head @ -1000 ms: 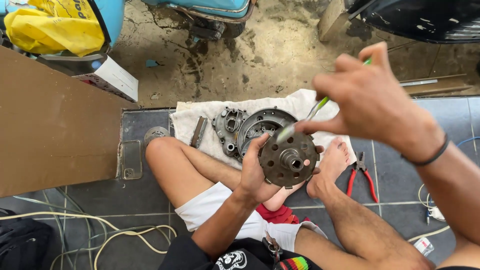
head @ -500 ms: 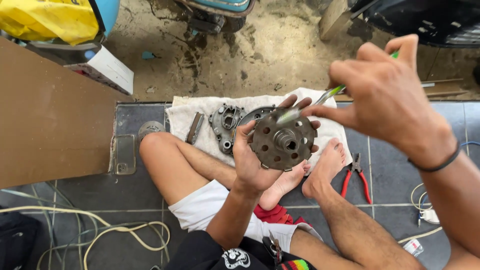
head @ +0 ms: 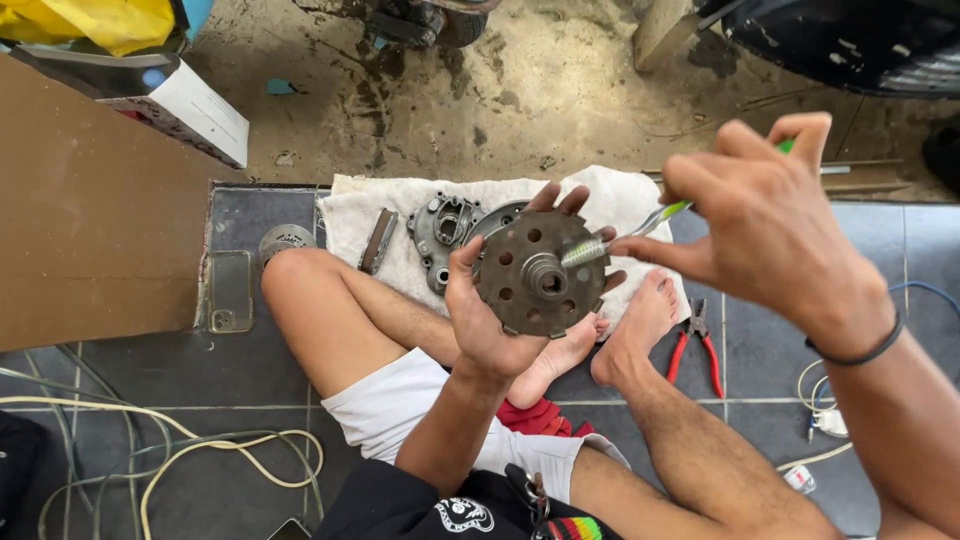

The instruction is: Cleaning and inspecting motorcycle engine components, specifically clutch parts, using a toothbrush.

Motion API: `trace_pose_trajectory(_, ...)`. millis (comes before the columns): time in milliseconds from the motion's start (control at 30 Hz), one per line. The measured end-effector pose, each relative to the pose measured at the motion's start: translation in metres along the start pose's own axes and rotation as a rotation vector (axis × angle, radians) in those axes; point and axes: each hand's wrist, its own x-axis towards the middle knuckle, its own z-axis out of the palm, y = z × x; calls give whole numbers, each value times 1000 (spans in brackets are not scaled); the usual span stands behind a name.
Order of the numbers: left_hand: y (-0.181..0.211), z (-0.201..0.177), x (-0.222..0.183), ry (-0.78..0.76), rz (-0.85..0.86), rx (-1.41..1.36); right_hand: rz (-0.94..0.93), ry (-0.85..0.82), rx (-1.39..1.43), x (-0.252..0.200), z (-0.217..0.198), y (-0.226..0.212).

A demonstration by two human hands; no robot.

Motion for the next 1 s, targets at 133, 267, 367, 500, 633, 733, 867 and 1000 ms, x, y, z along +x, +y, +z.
trace_pose_trajectory(133, 6, -8, 4, -20, 17, 6, -22, -51, 143, -5, -5, -8)
trace_pose_trajectory(267, 3, -10, 6, -6, 59, 81, -41, -88, 207, -10, -2, -26)
trace_pose_trajectory(367, -2, -11, 7, -33, 70, 57, -40, -76, 210, -10, 5, -14)
trace_pose_trajectory(500, 0, -11, 6, -68, 107, 65, 1, -46, 26, -11, 8, -6)
trace_pose_trajectory(633, -4, -8, 6, -57, 136, 99, -60, -83, 254, -10, 13, -21)
trace_pose_trajectory(733, -3, -7, 4, -86, 163, 32, 23, -11, 133, -8, 13, -12)
trace_pose_trajectory(867, 0, -6, 5, -102, 204, 13, -3, 7, 139, -15, 11, -36)
trace_pose_trajectory(1000, 3, -4, 3, -90, 242, 22, -3, 55, 87, -19, -1, -42)
